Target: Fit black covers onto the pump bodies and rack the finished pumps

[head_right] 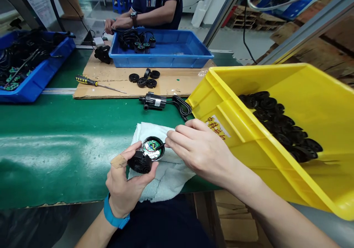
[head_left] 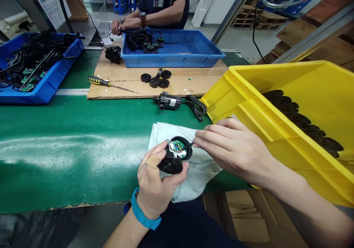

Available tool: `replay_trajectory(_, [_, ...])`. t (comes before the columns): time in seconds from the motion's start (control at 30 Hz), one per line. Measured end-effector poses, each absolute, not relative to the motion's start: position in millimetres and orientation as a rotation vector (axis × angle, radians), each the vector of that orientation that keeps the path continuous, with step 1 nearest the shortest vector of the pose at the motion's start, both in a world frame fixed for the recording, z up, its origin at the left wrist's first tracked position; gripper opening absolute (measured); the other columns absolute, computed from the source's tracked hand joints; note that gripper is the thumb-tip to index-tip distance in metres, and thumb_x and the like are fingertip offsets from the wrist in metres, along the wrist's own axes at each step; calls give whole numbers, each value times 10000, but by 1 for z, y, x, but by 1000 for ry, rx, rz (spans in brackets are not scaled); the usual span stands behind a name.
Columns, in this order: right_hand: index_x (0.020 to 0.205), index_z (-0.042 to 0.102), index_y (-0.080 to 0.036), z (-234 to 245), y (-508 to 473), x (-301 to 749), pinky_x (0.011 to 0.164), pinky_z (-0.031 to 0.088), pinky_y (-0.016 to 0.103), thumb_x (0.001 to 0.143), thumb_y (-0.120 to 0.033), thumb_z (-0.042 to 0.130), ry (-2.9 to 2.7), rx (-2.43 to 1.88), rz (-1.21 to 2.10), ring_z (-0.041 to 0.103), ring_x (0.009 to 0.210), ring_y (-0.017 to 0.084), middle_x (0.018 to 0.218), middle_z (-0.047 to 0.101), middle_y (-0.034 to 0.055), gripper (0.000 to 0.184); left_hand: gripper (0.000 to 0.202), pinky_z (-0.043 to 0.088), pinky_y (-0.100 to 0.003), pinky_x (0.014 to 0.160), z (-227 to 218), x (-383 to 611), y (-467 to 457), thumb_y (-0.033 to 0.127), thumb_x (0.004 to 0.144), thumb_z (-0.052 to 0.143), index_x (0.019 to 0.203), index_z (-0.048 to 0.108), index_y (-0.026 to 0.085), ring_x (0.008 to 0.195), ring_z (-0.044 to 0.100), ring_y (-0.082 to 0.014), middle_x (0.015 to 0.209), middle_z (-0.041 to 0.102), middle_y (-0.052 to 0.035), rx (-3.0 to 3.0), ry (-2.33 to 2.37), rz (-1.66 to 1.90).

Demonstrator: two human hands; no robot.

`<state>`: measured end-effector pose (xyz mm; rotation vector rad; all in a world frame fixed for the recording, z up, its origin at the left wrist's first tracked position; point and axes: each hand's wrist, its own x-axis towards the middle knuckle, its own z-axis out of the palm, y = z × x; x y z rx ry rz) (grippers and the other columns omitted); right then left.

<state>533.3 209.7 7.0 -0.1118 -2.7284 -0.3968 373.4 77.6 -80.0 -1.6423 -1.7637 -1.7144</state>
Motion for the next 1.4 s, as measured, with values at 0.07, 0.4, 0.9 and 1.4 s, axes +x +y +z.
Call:
replay_trajectory(0.07, [1022, 622, -92, 6, 210, 533, 718, 393, 376, 1020, -51, 468, -2727, -102, -395, 607, 823, 214, 928, 715, 111, 160, 552, 690, -383, 834, -71, 364, 72, 270, 827, 838, 1261, 515, 159, 1016, 779, -264, 1178, 743, -174, -1663, -1832, -1722])
replay_trajectory(0.4, [857, 652, -140, 2, 208, 532, 704, 342, 353, 1070, -142, 454, -2700, -178, -430, 494, 744, 177, 778, 627, 39, 290, 565, 613, -409, 973, -20, 329, 86, 446, 915, 707, 1384, 509, 199, 1144, 680, -259, 1210, 649, -142, -2290, -1770, -1322])
replay_trajectory(0.9, [842, 637, -124, 0, 208, 532, 719, 331, 358, 1065, -114, 436, -2707, -166, -437, 456, 758, 186, 808, 576, 45, 300, 518, 551, -550, 1074, -32, 334, 101, 406, 899, 742, 1357, 580, 228, 1313, 620, -329, 1271, 702, -126, -2404, -1722, -1341])
replay_trajectory(1.4, [841, 661, -110, 6, 204, 531, 713, 336, 373, 1057, -91, 444, -2736, -187, -351, 445, 776, 203, 806, 600, 68, 307, 658, 542, -454, 1123, -63, 351, 94, 304, 959, 679, 1544, 415, 159, 1371, 585, -285, 1410, 633, -189, -2239, -1645, -1342])
